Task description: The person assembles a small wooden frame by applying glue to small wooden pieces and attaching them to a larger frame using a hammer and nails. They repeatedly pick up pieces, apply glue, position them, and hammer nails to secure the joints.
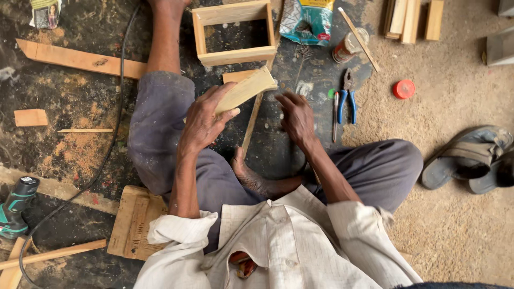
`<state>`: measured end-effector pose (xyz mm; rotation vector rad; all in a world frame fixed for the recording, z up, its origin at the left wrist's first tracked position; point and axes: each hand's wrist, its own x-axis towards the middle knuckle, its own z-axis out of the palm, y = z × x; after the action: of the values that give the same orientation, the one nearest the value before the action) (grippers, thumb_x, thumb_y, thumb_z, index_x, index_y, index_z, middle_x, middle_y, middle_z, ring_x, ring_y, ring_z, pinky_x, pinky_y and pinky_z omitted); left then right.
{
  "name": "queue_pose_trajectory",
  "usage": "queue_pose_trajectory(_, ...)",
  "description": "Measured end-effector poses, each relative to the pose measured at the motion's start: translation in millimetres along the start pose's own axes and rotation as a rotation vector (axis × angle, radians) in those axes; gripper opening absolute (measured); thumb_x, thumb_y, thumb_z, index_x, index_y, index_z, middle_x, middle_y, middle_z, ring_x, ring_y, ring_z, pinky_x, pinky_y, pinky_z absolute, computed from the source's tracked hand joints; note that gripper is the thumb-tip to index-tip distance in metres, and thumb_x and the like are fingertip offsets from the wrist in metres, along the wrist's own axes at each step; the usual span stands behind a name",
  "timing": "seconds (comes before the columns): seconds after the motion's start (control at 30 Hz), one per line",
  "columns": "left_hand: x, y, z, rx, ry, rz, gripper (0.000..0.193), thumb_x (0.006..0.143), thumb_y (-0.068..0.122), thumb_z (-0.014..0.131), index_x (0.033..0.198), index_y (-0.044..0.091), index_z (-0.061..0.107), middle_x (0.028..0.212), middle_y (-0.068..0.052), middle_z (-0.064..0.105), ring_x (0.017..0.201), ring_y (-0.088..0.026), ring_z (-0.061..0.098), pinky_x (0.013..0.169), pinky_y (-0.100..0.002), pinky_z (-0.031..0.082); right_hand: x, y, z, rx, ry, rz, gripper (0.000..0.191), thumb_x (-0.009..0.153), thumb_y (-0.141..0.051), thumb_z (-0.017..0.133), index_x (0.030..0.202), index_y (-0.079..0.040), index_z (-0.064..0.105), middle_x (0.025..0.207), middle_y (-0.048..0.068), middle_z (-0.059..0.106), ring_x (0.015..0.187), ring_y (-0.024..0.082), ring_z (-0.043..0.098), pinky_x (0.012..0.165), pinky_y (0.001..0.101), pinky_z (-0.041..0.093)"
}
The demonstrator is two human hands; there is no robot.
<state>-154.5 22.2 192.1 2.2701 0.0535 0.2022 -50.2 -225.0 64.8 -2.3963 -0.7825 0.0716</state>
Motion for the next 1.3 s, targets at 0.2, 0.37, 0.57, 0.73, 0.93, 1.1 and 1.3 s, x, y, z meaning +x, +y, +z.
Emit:
queue_pose_trajectory(0.2,10,-24,7,0.128,-0.114,-0.085,0.057,0.085,0.004,0.076,0.14,0.009,0.061,0.122,-0.011,0.071,0.105,-0.03,0.068,0.087,-0.049,0.045,112,-23,37,-0.044,-0.053,-0.283,0.035,0.084,-0.011,0.079,0.119,-0.01,0.074,0.128,0.012,0.069,0.114,0.034,0.064,0.095,0.0456,0.054)
queue_pose_trajectory(0.37,10,-55,10,0.179,-0.03,0.026,0.057,0.081,-0.001,0.077,0.136,0.009,0.064,0.12,-0.01,0.071,0.114,-0.027,0.064,0.098,-0.047,0.04,165,-33,58,-0.358,-0.532,-0.234,0.027,0.098,-0.018,0.073,0.124,-0.017,0.075,0.12,0.009,0.074,0.108,0.03,0.068,0.099,0.043,0.055)
queue_pose_trajectory(0.57,8,-72,12,0.16,-0.025,-0.024,0.057,0.083,-0.003,0.076,0.137,0.009,0.063,0.114,-0.009,0.069,0.113,-0.027,0.064,0.1,-0.046,0.04,167,-26,62,-0.299,-0.218,-0.449,0.064,0.07,-0.003,0.074,0.133,-0.013,0.069,0.128,0.012,0.073,0.104,0.035,0.07,0.085,0.0408,0.06)
queue_pose_trajectory(0.73,5,-63,13,0.161,-0.018,0.008,0.061,0.08,-0.006,0.074,0.138,0.009,0.063,0.12,-0.009,0.069,0.114,-0.028,0.062,0.098,-0.046,0.04,116,-1,28,0.085,-0.061,-0.16,0.064,0.088,0.011,0.067,0.147,-0.011,0.059,0.131,0.017,0.07,0.113,0.03,0.07,0.097,0.0401,0.061)
queue_pose_trajectory(0.93,8,-42,41,0.248,-0.134,0.034,0.061,0.078,-0.006,0.074,0.137,0.009,0.064,0.123,-0.009,0.068,0.116,-0.03,0.06,0.095,-0.048,0.04,19,40,-19,0.712,-0.066,0.284,0.064,0.086,0.013,0.067,0.146,-0.006,0.052,0.123,0.01,0.071,0.111,0.021,0.071,0.094,0.0354,0.062)
queue_pose_trajectory(1.1,9,-39,91,0.516,-0.263,0.046,0.068,0.073,0.001,0.076,0.139,0.012,0.063,0.109,-0.013,0.065,0.104,-0.032,0.057,0.09,-0.052,0.038,-19,75,-23,0.812,-0.026,0.28,0.053,0.087,0.009,0.075,0.137,-0.002,0.061,0.122,0.009,0.073,0.113,0.018,0.07,0.097,0.0361,0.064)
queue_pose_trajectory(1.3,26,-55,142,0.681,-0.253,0.041,0.062,0.081,-0.004,0.067,0.142,0.005,0.062,0.109,-0.014,0.064,0.107,-0.03,0.056,0.094,-0.052,0.036,-19,87,-18,0.667,0.02,0.331,0.042,0.086,0.006,0.076,0.126,-0.002,0.068,0.119,0.01,0.075,0.108,0.02,0.072,0.091,0.0363,0.064)
